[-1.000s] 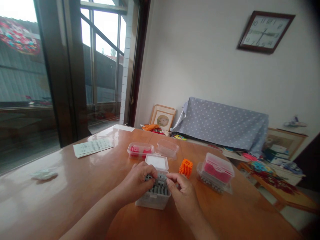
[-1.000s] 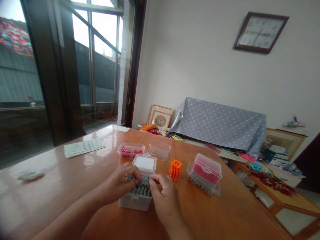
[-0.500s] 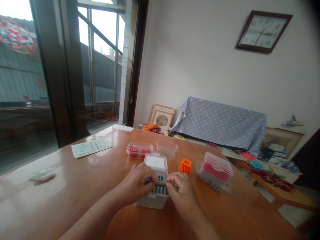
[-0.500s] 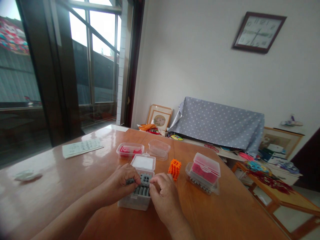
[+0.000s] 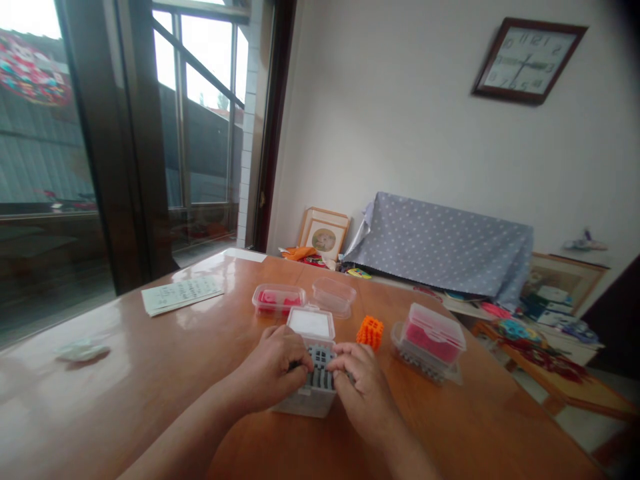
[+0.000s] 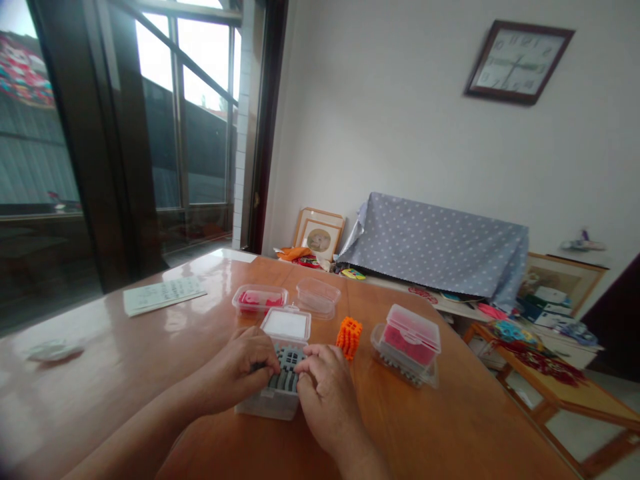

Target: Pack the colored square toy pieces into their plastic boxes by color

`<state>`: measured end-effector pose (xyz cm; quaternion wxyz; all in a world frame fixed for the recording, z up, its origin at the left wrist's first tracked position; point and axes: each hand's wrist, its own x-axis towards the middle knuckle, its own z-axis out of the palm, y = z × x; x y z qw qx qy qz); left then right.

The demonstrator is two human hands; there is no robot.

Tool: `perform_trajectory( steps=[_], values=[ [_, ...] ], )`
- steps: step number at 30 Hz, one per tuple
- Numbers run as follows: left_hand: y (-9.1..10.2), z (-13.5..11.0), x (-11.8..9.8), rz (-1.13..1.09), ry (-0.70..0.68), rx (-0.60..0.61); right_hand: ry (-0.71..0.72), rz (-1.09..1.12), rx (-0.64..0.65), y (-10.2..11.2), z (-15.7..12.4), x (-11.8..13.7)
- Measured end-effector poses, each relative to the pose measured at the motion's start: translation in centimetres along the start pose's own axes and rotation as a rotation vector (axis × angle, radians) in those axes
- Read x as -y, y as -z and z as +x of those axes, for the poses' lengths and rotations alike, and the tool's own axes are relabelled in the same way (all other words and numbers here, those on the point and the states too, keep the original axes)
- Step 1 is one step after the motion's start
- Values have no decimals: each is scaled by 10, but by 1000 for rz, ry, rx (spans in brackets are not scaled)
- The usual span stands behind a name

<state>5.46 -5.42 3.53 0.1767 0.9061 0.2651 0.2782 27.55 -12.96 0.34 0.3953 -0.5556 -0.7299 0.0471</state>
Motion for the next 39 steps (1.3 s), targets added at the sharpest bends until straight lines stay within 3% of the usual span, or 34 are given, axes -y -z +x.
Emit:
perform_trajectory(
  steps=[5, 10, 15, 23, 39],
  values=[
    [3, 0, -2, -7, -3, 11, -75, 76, -75, 7, 3, -10],
    [4, 1, -1, -17, 2, 4, -323, 114, -280, 20, 3, -55],
    [2, 2, 7, -39, 27, -51, -456, -2, -111, 19, -7, -89],
    [4, 3, 14, -59, 10, -134, -422, -145, 179, 11, -15, -82],
    [10, 3, 26, -99, 84, -281, -403, -97, 185, 11, -15, -84]
  ],
)
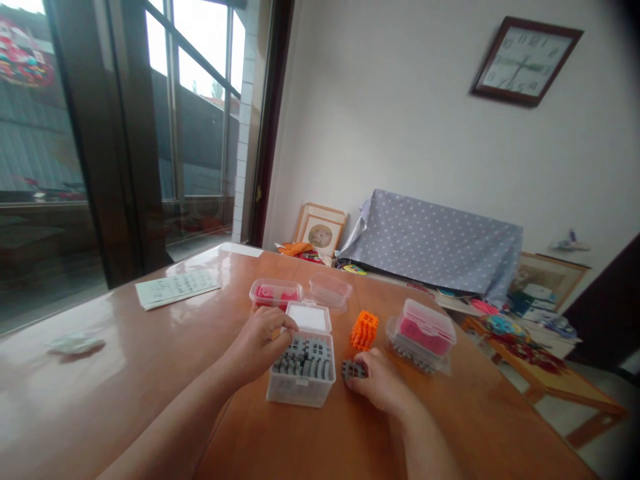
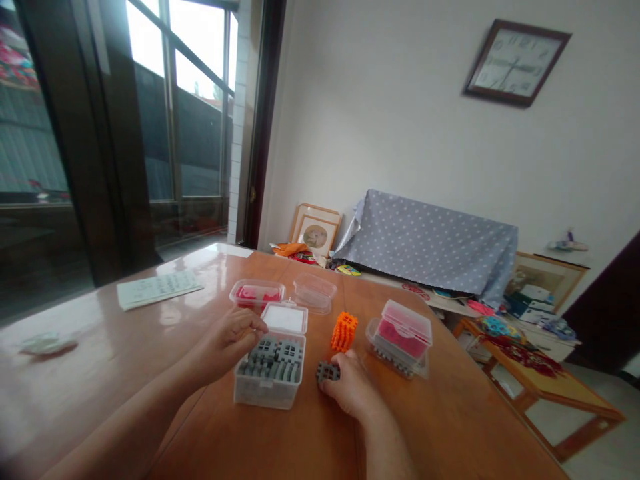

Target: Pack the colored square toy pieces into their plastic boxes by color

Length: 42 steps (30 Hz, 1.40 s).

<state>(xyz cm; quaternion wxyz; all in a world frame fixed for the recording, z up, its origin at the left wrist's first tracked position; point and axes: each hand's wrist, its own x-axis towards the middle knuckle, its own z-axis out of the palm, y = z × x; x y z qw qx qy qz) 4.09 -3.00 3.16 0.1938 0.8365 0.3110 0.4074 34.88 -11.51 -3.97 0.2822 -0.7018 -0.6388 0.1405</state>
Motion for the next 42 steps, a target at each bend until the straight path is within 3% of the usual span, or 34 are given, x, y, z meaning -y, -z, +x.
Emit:
perform_trajectory(
  steps=[8, 14, 25, 33, 42],
  values=[
    [-4, -1, 17, -86, 128, -86, -30, 153, -67, 4, 2, 3],
    [-2, 1, 21, -291, 278, -120, 26, 352, -213, 14, 2, 32],
    [-7, 1, 29, -402, 361, -149, 153, 216, -30, 25, 9, 100],
    [-7, 0, 32, -398, 356, -168, 191, -6, 20, 13, 19, 107],
    [-9, 0, 36, -414, 345, -161, 208, -57, 22, 11, 16, 118]
  ],
)
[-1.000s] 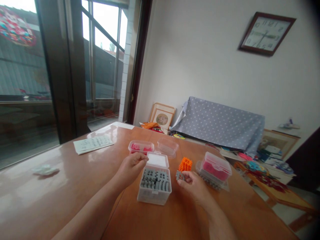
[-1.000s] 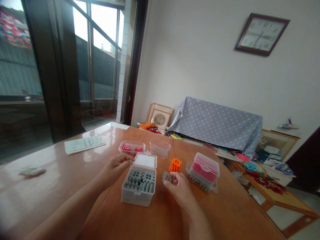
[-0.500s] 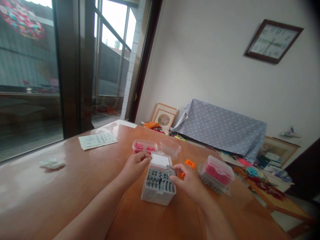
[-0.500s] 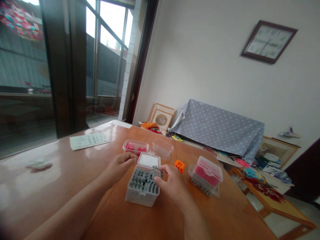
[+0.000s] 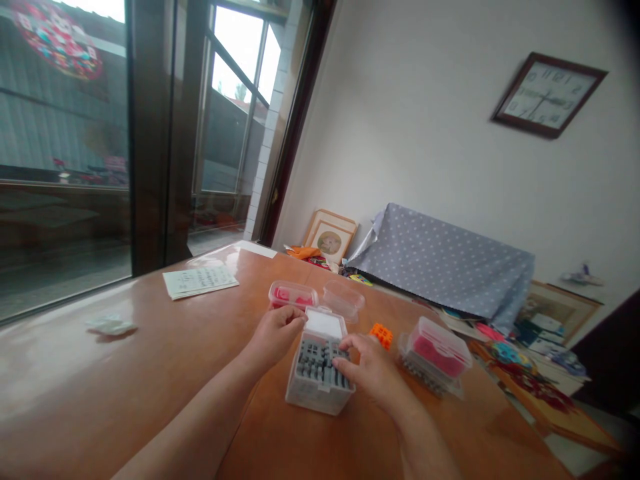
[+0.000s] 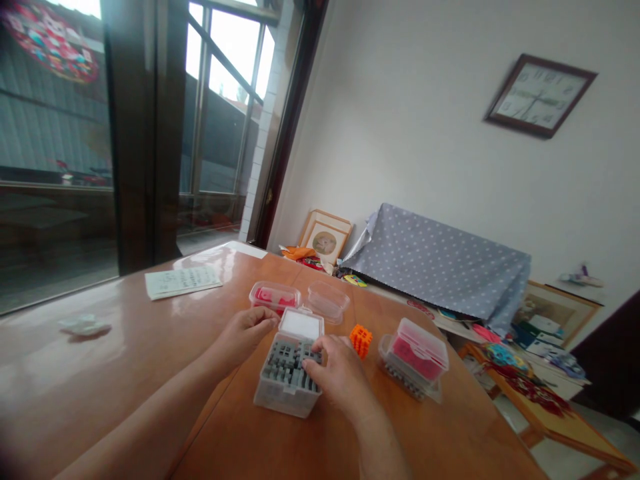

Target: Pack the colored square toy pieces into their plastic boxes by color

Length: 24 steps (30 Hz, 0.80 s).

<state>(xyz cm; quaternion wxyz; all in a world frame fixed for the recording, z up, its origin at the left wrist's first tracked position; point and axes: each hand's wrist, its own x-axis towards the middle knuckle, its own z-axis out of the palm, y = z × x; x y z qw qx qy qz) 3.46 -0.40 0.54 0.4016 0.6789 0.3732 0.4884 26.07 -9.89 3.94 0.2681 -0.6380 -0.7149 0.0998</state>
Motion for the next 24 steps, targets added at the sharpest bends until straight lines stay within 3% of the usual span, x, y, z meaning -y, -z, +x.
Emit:
perform_trajectory(
  steps=[24],
  values=[
    [-3, 1, 4, 35, 15, 1, 58, -60, 8, -3, -5, -1]
  ],
)
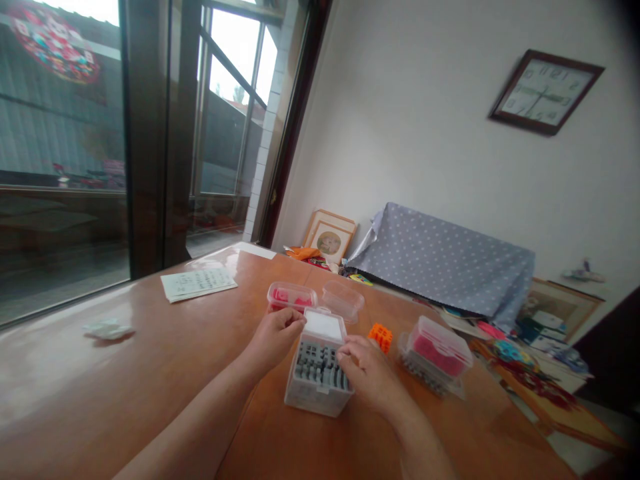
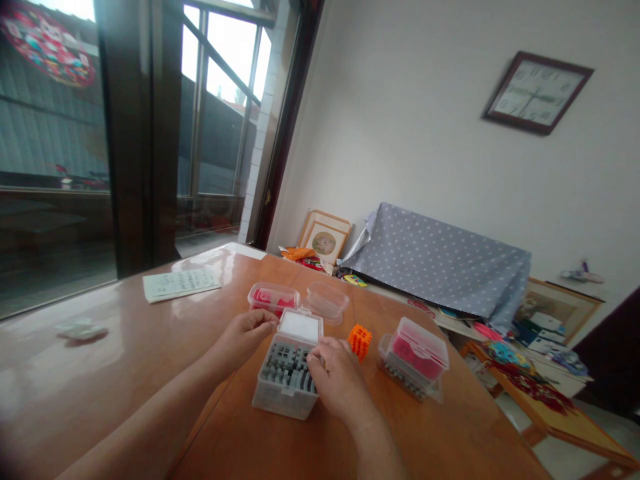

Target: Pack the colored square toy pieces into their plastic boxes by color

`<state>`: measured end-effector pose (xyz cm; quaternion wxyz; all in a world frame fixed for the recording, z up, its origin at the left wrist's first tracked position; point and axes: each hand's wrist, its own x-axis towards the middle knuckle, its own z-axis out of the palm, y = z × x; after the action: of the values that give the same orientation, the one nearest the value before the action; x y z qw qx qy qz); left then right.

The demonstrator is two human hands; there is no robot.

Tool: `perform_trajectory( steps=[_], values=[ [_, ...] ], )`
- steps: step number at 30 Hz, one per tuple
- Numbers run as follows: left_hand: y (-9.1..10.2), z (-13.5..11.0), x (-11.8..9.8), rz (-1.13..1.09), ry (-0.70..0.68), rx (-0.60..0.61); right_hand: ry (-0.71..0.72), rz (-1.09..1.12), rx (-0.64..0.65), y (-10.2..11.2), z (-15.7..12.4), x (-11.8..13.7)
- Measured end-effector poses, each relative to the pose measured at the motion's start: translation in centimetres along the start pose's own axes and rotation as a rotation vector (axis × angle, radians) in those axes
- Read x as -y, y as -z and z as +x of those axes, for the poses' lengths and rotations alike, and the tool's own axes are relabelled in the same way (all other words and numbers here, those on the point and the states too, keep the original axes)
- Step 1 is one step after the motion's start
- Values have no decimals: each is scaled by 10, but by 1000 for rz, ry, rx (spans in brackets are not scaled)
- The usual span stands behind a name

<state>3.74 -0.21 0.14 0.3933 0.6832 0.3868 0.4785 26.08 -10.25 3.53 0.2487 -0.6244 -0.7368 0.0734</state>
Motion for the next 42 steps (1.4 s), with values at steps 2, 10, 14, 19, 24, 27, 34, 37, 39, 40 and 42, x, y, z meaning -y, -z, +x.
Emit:
perform_trajectory(
  steps=[2, 10, 14, 19, 24, 27, 34, 37, 39, 40, 42],
  values=[
    [-1, 1, 3, 5, 3, 0, -4, 3, 6, -2, -1, -3],
    [-2, 2, 5, 28, 38, 14, -8, 60, -54, -4, -5, -9],
    [-4, 2, 2, 6, 62, 20, -6, 99, -50, -3, -7, -9],
    [-10, 0, 0, -97, 159, -2, -68, 360, -233, -6, -9, -16],
    [-11, -1, 0, -250, 339, 74, -360, 705, -347, -19, -14, -31],
    [-11, 0, 1, -359, 392, 111, -471, 852, -340, -27, -17, -38],
    [-11, -1, -4, -481, 383, 198, -465, 948, -291, -23, -22, -30],
    [-10, -1, -5, -419, 387, 192, -445, 958, -275, -24, -21, -24],
    [-8, -2, -8, -331, 349, 130, -432, 919, -278, -26, -20, -23],
    [-6, -3, -10, -279, 305, 88, -417, 887, -290, -26, -20, -24],
    [-3, -6, -18, -174, 187, 13, -372, 808, -328, -25, -21, -25]
  ],
)
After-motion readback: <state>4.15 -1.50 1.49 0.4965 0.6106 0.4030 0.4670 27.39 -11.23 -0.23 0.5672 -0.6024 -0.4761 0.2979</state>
